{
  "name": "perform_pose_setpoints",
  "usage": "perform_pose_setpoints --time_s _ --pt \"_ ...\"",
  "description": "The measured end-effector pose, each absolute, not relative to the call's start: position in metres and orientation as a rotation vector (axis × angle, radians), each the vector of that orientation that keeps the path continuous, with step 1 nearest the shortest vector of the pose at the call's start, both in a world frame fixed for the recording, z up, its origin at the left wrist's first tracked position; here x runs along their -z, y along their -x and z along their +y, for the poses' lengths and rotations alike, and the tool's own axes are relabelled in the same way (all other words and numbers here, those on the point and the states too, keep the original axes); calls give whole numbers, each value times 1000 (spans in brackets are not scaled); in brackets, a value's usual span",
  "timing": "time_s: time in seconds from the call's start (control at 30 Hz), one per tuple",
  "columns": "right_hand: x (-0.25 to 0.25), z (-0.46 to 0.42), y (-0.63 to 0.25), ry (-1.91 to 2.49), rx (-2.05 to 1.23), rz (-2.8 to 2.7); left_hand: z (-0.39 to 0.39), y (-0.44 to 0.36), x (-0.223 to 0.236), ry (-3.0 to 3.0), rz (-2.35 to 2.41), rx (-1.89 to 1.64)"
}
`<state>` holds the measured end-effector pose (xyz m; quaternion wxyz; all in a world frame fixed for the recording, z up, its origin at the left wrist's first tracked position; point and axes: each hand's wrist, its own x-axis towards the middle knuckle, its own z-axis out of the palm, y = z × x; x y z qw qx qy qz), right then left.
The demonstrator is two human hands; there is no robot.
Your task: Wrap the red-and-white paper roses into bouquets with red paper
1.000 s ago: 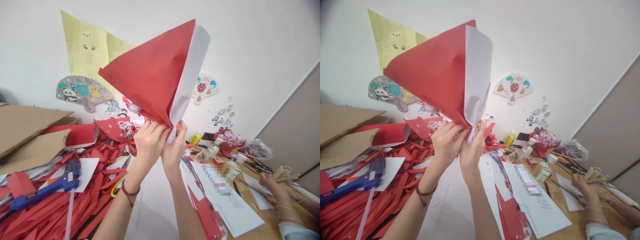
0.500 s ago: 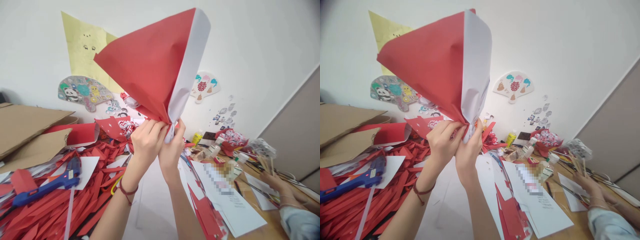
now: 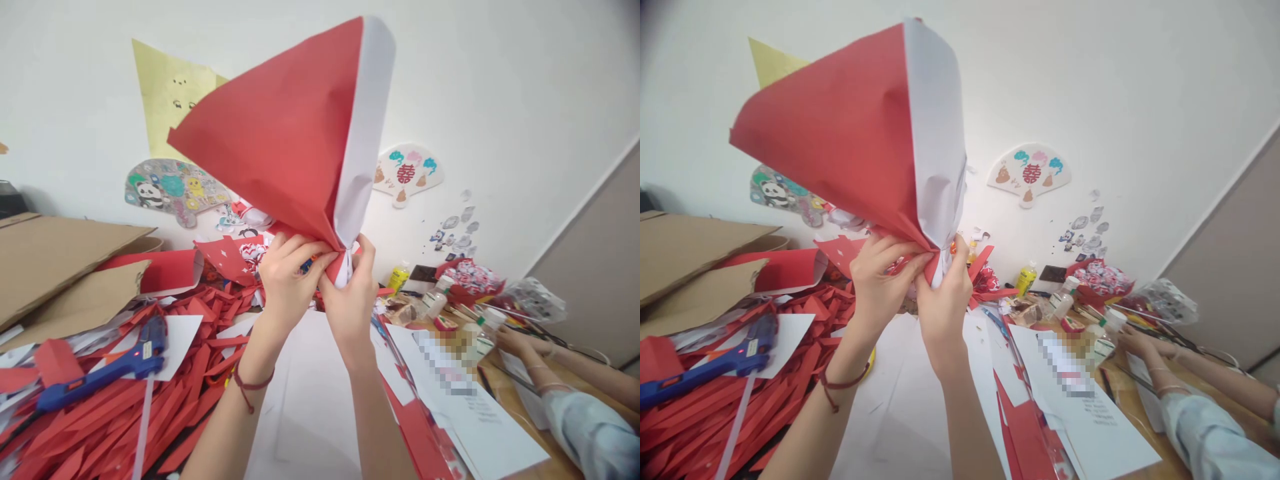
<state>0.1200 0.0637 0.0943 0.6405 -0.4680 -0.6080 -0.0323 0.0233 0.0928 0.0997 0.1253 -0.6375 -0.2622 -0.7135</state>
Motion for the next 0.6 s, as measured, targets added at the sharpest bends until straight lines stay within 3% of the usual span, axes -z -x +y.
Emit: perform_pose_setpoints --time_s 0.37,0.6 --pt "-95 58 -117 1067 -23 -1323 87 -32 -98 1732 -707 2051" --pt "-96 57 -119 1035 60 -1333 82 -23 -105 1994 -754 2056"
